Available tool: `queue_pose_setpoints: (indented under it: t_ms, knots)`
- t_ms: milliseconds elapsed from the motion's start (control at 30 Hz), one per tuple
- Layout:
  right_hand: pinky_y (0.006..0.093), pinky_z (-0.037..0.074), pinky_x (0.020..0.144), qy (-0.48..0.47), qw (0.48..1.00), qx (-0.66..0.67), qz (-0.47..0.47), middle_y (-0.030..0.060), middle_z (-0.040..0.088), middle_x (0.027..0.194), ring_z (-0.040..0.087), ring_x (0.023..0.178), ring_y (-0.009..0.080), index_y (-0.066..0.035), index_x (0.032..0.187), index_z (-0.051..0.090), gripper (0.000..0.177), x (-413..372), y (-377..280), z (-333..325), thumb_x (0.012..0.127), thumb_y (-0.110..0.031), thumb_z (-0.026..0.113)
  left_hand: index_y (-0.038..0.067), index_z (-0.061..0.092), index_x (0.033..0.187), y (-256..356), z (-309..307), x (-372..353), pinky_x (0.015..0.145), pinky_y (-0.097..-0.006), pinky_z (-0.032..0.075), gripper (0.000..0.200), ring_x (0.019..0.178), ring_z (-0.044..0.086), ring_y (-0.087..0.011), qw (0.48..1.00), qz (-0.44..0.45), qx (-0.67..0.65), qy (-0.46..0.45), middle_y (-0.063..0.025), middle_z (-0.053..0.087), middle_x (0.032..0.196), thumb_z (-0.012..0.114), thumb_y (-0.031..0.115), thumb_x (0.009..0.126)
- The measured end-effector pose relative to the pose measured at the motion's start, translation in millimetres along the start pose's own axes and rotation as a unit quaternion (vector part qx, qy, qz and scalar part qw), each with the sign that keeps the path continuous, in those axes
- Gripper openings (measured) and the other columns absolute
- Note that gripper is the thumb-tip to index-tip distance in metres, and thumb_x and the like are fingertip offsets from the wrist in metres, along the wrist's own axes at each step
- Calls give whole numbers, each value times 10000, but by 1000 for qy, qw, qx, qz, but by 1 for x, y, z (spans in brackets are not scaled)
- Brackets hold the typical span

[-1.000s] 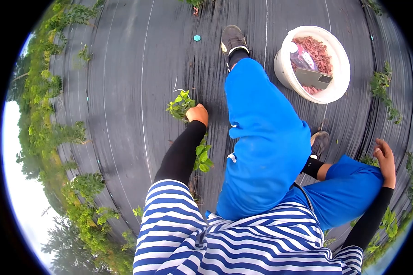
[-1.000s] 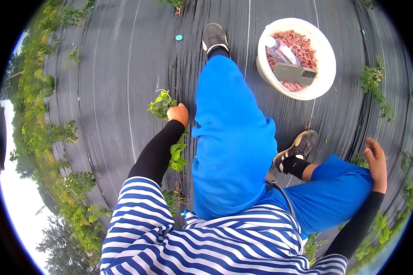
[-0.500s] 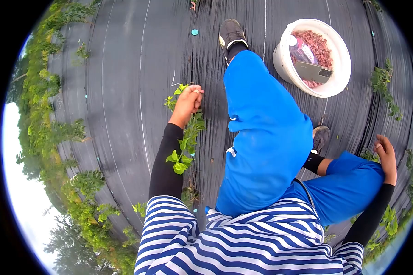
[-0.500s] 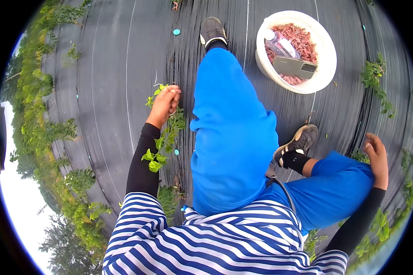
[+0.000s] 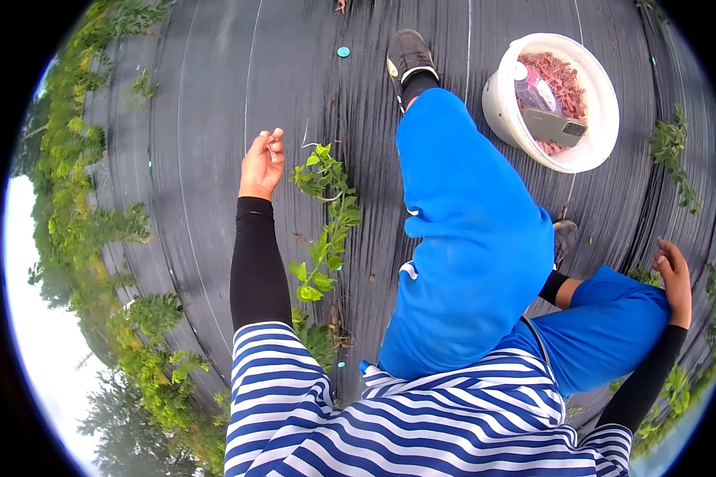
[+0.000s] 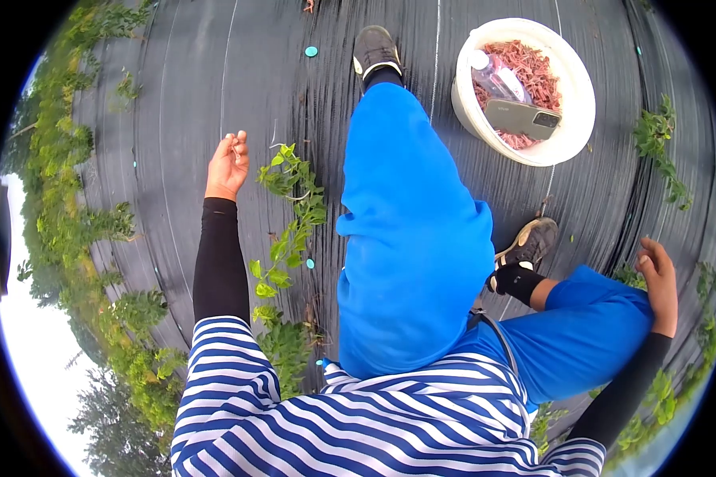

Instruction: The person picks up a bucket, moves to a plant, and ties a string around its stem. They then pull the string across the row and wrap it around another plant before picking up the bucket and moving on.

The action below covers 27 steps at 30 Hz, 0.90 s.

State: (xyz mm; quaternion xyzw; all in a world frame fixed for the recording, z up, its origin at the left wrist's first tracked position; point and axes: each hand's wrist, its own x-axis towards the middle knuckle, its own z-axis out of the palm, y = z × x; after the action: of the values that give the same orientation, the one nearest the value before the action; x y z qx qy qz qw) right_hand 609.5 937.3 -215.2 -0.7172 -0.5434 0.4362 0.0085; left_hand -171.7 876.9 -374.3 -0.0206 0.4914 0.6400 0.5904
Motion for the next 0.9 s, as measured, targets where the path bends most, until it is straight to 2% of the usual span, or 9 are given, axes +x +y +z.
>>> queue_pose_setpoints:
  t_ms: [100,133,233,267,333,633,733,800,900]
  knots:
    - [261,448,787,-1,1000,-16,-4,65,558,976,518,839,114,14,1244,496,369,-1,-5,1,898,-113,508,66,590,1011,-3,20,23,517,-216,441,192,640,535,-95,899,10,431,79,-57,635,878,453,98,881]
    - [261,448,787,-1,1000,-16,-1,65,558,976,518,839,114,14,1244,496,369,-1,-4,1,898,-113,508,66,590,1011,-7,25,29,517,-216,441,192,640,535,-95,899,8,432,78,-57,635,878,453,98,881]
    - [262,448,795,6,1000,-19,-2,65,557,981,518,845,116,16,1239,497,364,1,-4,1,899,-115,509,155,531,1241,-18,44,44,753,-320,489,396,770,608,-202,539,15,834,-116,-107,639,846,409,108,868]
    - [263,449,800,-3,1000,-19,-4,64,555,980,518,849,117,18,1236,496,362,1,-4,0,899,-113,511,155,531,1241,-21,39,49,753,-320,489,396,770,608,-202,540,14,833,-119,-107,639,846,409,108,868]
    - [263,449,805,-10,1000,-19,-6,63,552,979,518,853,117,20,1233,496,360,2,-6,0,898,-112,512,204,538,1235,-28,27,59,824,-377,484,383,935,617,-282,346,46,924,-153,-134,647,1010,417,144,877]
    - [271,449,819,-19,1000,-24,-8,71,554,990,526,888,127,22,1229,494,358,3,-8,1,900,-117,518,139,600,1127,-9,20,57,855,-422,463,281,1018,577,-330,291,-61,946,-129,-136,634,1062,456,251,913]
    - [275,448,823,-8,999,-31,-7,76,558,1005,527,891,131,22,1231,494,364,2,-9,0,899,-123,525,162,581,1167,2,-15,57,871,-422,458,306,1029,576,-318,293,-74,946,-116,-137,629,1082,431,263,920]
    - [277,445,832,-2,1000,-28,-1,78,562,1002,528,891,134,23,1233,492,367,2,-9,1,898,-122,523,149,581,1160,10,-36,47,866,-424,459,298,1013,578,-335,376,-44,914,-147,-149,629,1076,439,260,923]
    - [268,441,818,-4,999,-35,-5,69,560,984,524,875,126,21,1234,495,362,2,-9,2,898,-114,517,150,592,1109,13,-34,19,845,-436,465,263,997,583,-339,355,-37,929,-99,-147,634,1047,457,276,923]
